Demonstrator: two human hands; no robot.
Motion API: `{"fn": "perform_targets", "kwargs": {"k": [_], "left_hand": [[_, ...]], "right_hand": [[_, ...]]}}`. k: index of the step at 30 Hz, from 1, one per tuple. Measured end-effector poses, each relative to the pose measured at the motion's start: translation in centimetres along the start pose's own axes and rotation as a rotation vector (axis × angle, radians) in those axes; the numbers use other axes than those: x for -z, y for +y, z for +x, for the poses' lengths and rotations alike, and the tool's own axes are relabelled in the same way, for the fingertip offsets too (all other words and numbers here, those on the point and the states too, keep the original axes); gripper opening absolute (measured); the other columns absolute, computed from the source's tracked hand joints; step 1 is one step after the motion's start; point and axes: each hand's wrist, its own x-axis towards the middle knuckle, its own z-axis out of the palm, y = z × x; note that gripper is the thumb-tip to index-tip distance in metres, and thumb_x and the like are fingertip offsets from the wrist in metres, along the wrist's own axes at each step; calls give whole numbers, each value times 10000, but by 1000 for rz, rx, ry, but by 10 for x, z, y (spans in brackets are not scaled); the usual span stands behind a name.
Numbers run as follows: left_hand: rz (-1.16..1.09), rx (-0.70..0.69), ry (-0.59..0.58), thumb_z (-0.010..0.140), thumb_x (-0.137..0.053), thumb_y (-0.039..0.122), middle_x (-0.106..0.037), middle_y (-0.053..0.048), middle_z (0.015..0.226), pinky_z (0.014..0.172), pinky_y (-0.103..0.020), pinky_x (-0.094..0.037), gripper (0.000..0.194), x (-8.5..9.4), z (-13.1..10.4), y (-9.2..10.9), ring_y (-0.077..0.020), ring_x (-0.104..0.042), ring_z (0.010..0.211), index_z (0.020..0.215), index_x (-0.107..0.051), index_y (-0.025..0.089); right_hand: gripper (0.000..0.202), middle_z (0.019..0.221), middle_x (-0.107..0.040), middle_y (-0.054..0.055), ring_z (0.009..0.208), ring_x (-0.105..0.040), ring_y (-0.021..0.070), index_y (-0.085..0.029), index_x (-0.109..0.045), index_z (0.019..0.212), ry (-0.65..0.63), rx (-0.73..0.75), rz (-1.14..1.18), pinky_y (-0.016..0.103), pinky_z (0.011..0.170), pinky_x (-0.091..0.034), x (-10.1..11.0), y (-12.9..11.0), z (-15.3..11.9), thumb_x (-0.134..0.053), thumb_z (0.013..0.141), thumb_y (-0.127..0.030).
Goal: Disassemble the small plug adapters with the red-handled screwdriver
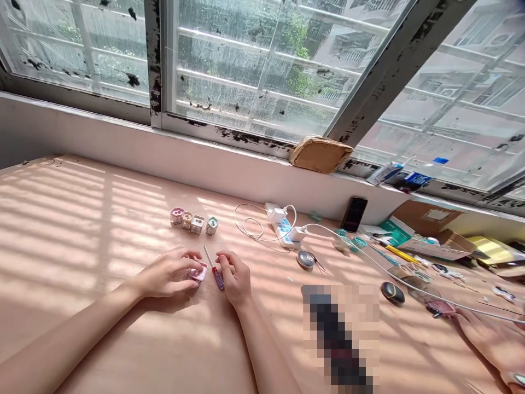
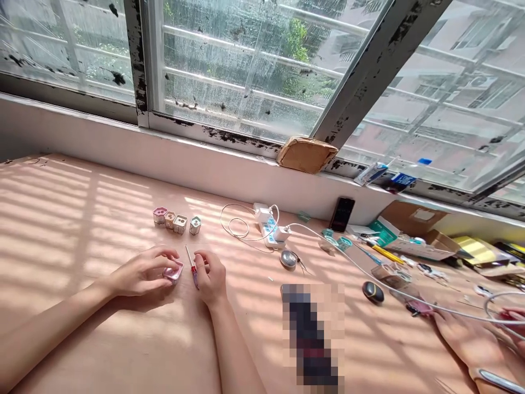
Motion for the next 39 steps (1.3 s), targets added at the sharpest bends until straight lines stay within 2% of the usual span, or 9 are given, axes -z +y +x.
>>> {"fn": "perform_targets", "kwargs": {"k": [5, 10, 18, 22, 25, 28, 31, 34, 39], "left_hand": [[-42, 73, -32, 906, -644, 280, -667, -40, 1207, 963, -285, -529, 261, 0, 4, 6, -207, -646, 1107, 1166, -671, 280], [18, 148, 59, 881, -655, 320, -706, -22, 1032, 851, -288, -549, 191, 7, 6, -4, -200, -682, 952, 1064, -680, 270], [298, 523, 421, 867, -632, 409, -705, -61, 1070, 831, -325, -533, 285, 48, -14, -68, -244, -666, 963, 1088, -678, 235], [320, 637, 480, 889, -596, 431, -683, -66, 1128, 752, -310, -534, 354, 52, -10, -96, -201, -663, 806, 1175, -653, 230], [344, 607, 482, 917, -555, 379, -645, -88, 1248, 800, -322, -543, 382, 50, 3, -110, -195, -668, 814, 1250, -634, 207], [353, 590, 466, 916, -529, 300, -535, -120, 1438, 874, -352, -553, 418, 49, 15, -117, -242, -680, 980, 1309, -609, 182], [405, 540, 512, 910, -525, 262, -443, -136, 1529, 1008, -422, -509, 489, 48, 21, -116, -315, -599, 1209, 1392, -545, 179], [489, 450, 598, 917, -506, 217, -453, -133, 1528, 1092, -491, -435, 483, 44, 23, -107, -349, -507, 1311, 1398, -533, 184], [536, 203, 393, 909, -569, 234, -514, -106, 1480, 1189, -526, -298, 385, 29, 35, -95, -336, -423, 1385, 1286, -640, 259]], "right_hand": [[317, 788, -644, 43, 668, -620, 160, -182, -670, 862, -9, 14, -10, 245, 568, -522, 1, -4, 0, -512, 965, -436], [344, 758, -651, 42, 612, -598, 156, -182, -668, 812, 5, -1, -61, 255, 548, -496, 4, -7, 0, -515, 958, -452], [387, 720, -643, 44, 587, -576, 159, -189, -653, 755, 32, -20, -96, 255, 519, -475, 5, -5, 3, -505, 952, -487], [393, 698, -638, 39, 588, -583, 168, -195, -656, 759, 37, -35, -74, 259, 497, -458, 3, -6, 2, -510, 954, -503], [394, 701, -647, 42, 608, -599, 175, -199, -658, 745, 56, -7, -86, 265, 521, -474, 5, -8, 3, -513, 950, -503], [394, 719, -665, 52, 629, -621, 183, -200, -657, 724, 95, -3, -112, 273, 544, -484, 6, -8, 3, -524, 940, -501], [400, 730, -681, 59, 647, -640, 193, -198, -665, 729, 115, -35, -114, 275, 548, -488, 8, -7, 5, -532, 932, -516], [432, 725, -692, 62, 665, -650, 201, -190, -686, 730, 123, -64, -102, 288, 586, -514, 8, -2, 6, -555, 911, -560], [466, 746, -710, 73, 687, -665, 210, -178, -717, 733, 246, -190, 38, 323, 639, -560, 13, 11, 12, -646, 836, -627]]}}
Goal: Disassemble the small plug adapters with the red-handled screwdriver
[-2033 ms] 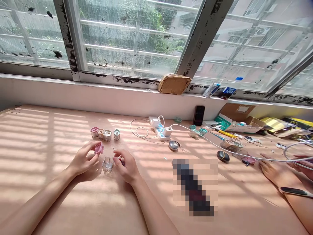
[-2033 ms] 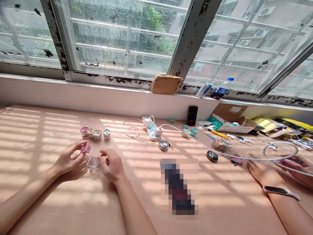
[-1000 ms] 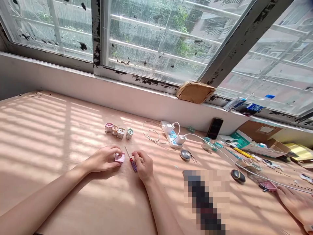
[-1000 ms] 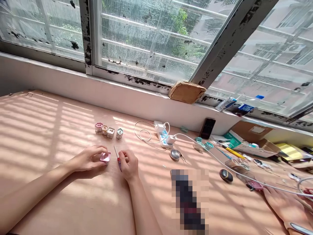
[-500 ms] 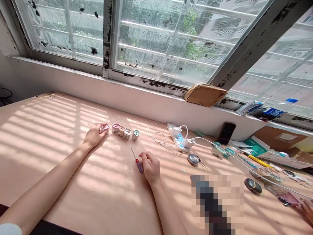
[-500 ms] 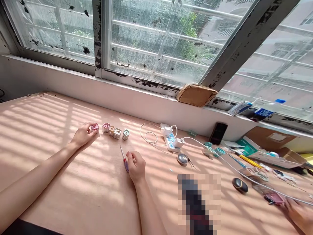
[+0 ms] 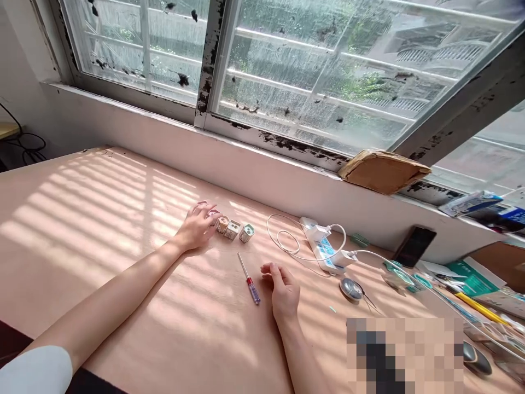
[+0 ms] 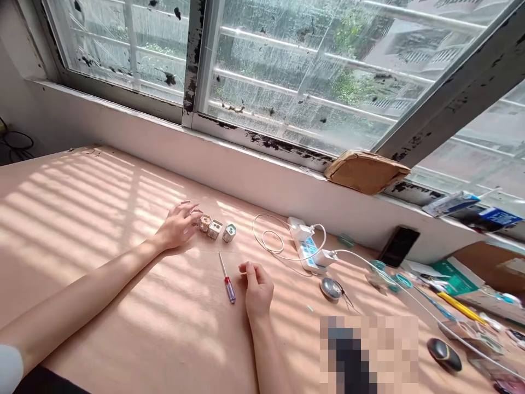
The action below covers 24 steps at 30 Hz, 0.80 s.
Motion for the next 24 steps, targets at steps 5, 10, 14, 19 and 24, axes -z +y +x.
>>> {"fn": "perform_targets", "kwargs": {"k": [5, 10, 14, 19, 24], "left_hand": [[-23, -44, -91, 942, -536, 243, -596, -78, 1391, 1220, -528, -213, 334, -12, 5, 0, -288, -488, 1326, 1248, -662, 290], [-95, 1, -73, 960, -510, 247, -617, -72, 1368, 1247, -550, -100, 260, -11, 4, -1, -262, -523, 1311, 1149, -688, 256], [-126, -5, -74, 941, -598, 390, -596, -98, 1389, 1260, -555, -62, 259, -6, 4, 2, -286, -530, 1313, 1110, -696, 220], [-95, -38, -59, 891, -692, 451, -631, -117, 1314, 1259, -562, -81, 292, -3, 6, 4, -301, -550, 1284, 1053, -696, 207], [-86, -29, -43, 881, -703, 455, -639, -121, 1270, 1253, -565, -118, 282, -4, 6, 3, -298, -577, 1233, 998, -691, 199]], "right_hand": [[444, 748, -707, 75, 684, -665, 197, -165, -720, 741, 91, -130, 163, 296, 583, -553, 2, 6, 7, -759, 729, -606], [442, 739, -699, 74, 651, -652, 184, -159, -716, 736, 105, -170, 174, 274, 531, -536, 2, 5, 7, -783, 701, -594], [460, 743, -690, 75, 643, -645, 189, -157, -709, 740, 30, -139, 127, 295, 531, -553, -1, 5, 10, -770, 715, -612], [477, 775, -676, 66, 649, -633, 182, -158, -700, 832, -52, -27, -8, 291, 524, -545, -18, 11, 31, -706, 762, -630], [554, 1078, -686, 117, 922, -660, 237, -165, -669, 1069, -1, 41, -60, 335, 699, -574, -49, 21, 67, -796, 666, -523]]}}
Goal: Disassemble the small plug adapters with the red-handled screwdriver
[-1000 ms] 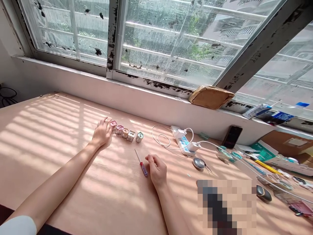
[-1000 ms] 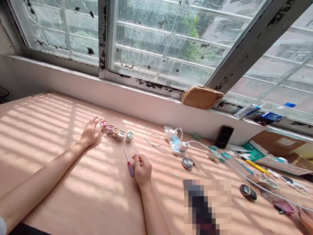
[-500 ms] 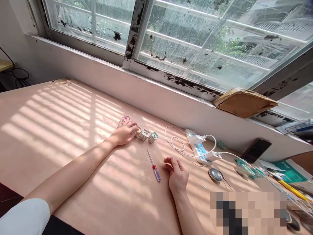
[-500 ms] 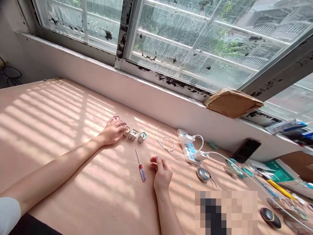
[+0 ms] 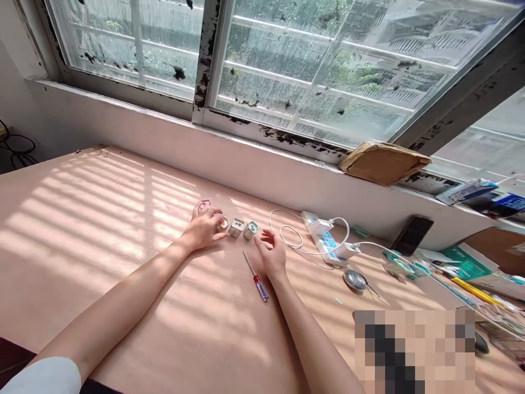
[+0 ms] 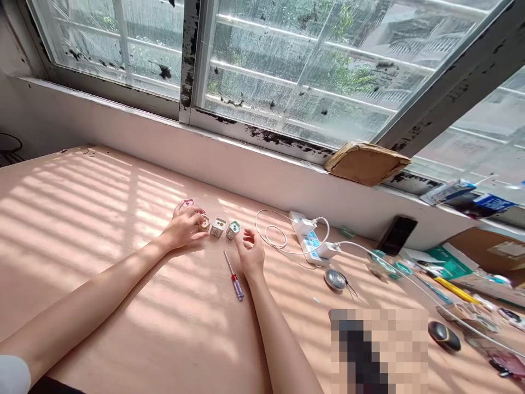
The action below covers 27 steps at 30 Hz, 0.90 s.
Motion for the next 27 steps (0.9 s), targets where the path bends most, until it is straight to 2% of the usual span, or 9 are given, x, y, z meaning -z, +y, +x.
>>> {"fn": "perform_targets", "kwargs": {"k": [2, 4, 9, 12, 16, 19, 22, 27], "left_hand": [[7, 3, 17, 890, -690, 421, -646, -113, 1257, 1250, -563, -139, 236, -1, 0, 0, -296, -575, 1229, 981, -692, 204], [25, 1, 33, 906, -662, 387, -656, -109, 1240, 1246, -565, -157, 200, -2, 0, 0, -292, -576, 1225, 987, -692, 206], [55, -25, 48, 942, -568, 252, -658, -97, 1263, 1227, -594, -188, 166, -1, 0, 2, -285, -561, 1243, 1040, -702, 249], [44, -21, 43, 955, -539, 258, -628, -96, 1329, 1217, -604, -205, 225, 2, -1, 0, -302, -509, 1313, 1119, -693, 259], [-11, 60, 53, 995, -454, 292, -574, -113, 1419, 1211, -607, -206, 302, 4, -2, -7, -309, -433, 1399, 1238, -627, 240], [-15, 148, 67, 1008, -390, 248, -555, -104, 1457, 1220, -603, -181, 342, 0, -3, -14, -291, -443, 1407, 1278, -600, 261], [30, 238, 102, 972, -414, 196, -549, -102, 1474, 1230, -581, -179, 389, -4, -4, -20, -300, -458, 1401, 1316, -584, 258], [95, 297, 112, 908, -489, 171, -542, -94, 1485, 1210, -580, -223, 435, -8, -6, -24, -325, -454, 1398, 1319, -592, 266]], "right_hand": [[634, 1118, -673, 119, 974, -654, 245, -162, -655, 1137, -6, 16, -17, 374, 807, -568, -11, 4, 12, -831, 618, -480], [673, 1140, -677, 115, 1003, -659, 242, -166, -639, 1199, -59, 27, -62, 389, 871, -554, -18, 7, 22, -823, 627, -470], [591, 1037, -747, 85, 932, -703, 240, -180, -649, 1209, -92, 21, -65, 386, 854, -562, -24, 9, 32, -756, 687, -435], [616, 1065, -754, 90, 876, -720, 229, -168, -621, 1289, -73, 15, -67, 361, 807, -570, -23, 8, 31, -682, 721, -399], [624, 1071, -757, 73, 881, -727, 217, -162, -596, 1355, -56, 12, -110, 334, 815, -558, -22, 8, 29, -606, 763, -360], [634, 1037, -756, 72, 884, -728, 229, -166, -568, 1386, -26, 3, -157, 332, 814, -550, -22, 10, 30, -612, 802, -409], [615, 1060, -745, 94, 913, -719, 255, -181, -566, 1362, 27, 0, -199, 353, 824, -544, -23, 13, 31, -632, 816, -458], [535, 1057, -735, 96, 934, -708, 258, -202, -575, 1294, 86, 19, -225, 343, 818, -544, -25, 14, 32, -672, 799, -383]]}}
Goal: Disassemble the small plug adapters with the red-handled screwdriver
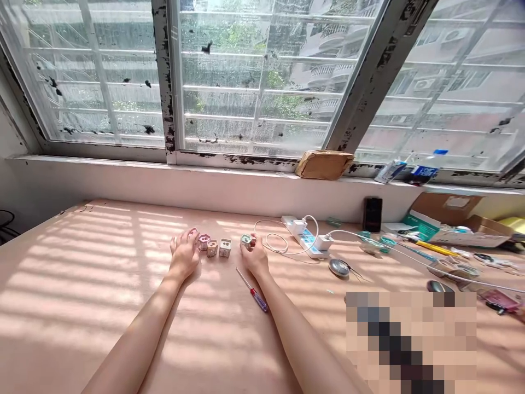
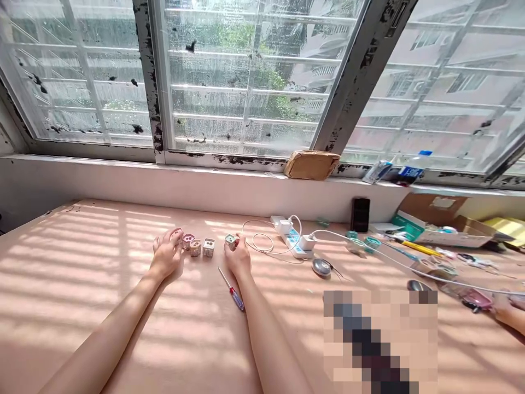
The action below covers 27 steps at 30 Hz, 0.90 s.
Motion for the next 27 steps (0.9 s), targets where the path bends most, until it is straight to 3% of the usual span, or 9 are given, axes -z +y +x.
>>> {"fn": "perform_targets", "kwargs": {"k": [11, 21, 27], "left_hand": [[34, -77, 5, 917, -494, 190, -537, -123, 1480, 1179, -582, -280, 413, 5, -1, 5, -332, -478, 1377, 1320, -567, 239], [50, -75, -52, 852, -497, 114, -510, -113, 1511, 1201, -572, -259, 546, 7, -1, 7, -316, -420, 1428, 1382, -515, 242], [85, -89, -56, 838, -554, 138, -496, -103, 1519, 1209, -587, -229, 436, 2, -2, 4, -323, -389, 1438, 1253, -604, 260]], "right_hand": [[489, 1122, -726, 93, 1036, -666, 267, -220, -646, 1272, 48, 14, 45, 356, 899, -518, -1, 1, 3, -597, 800, -335], [580, 1021, -740, 93, 852, -705, 251, -187, -549, 1399, 62, -69, 179, 351, 786, -542, 8, -3, 5, -436, 878, -413], [604, 1028, -732, 80, 703, -712, 196, -220, -431, 1458, 72, -142, 292, 296, 646, -553, 6, -1, 6, -466, 885, -408]]}}
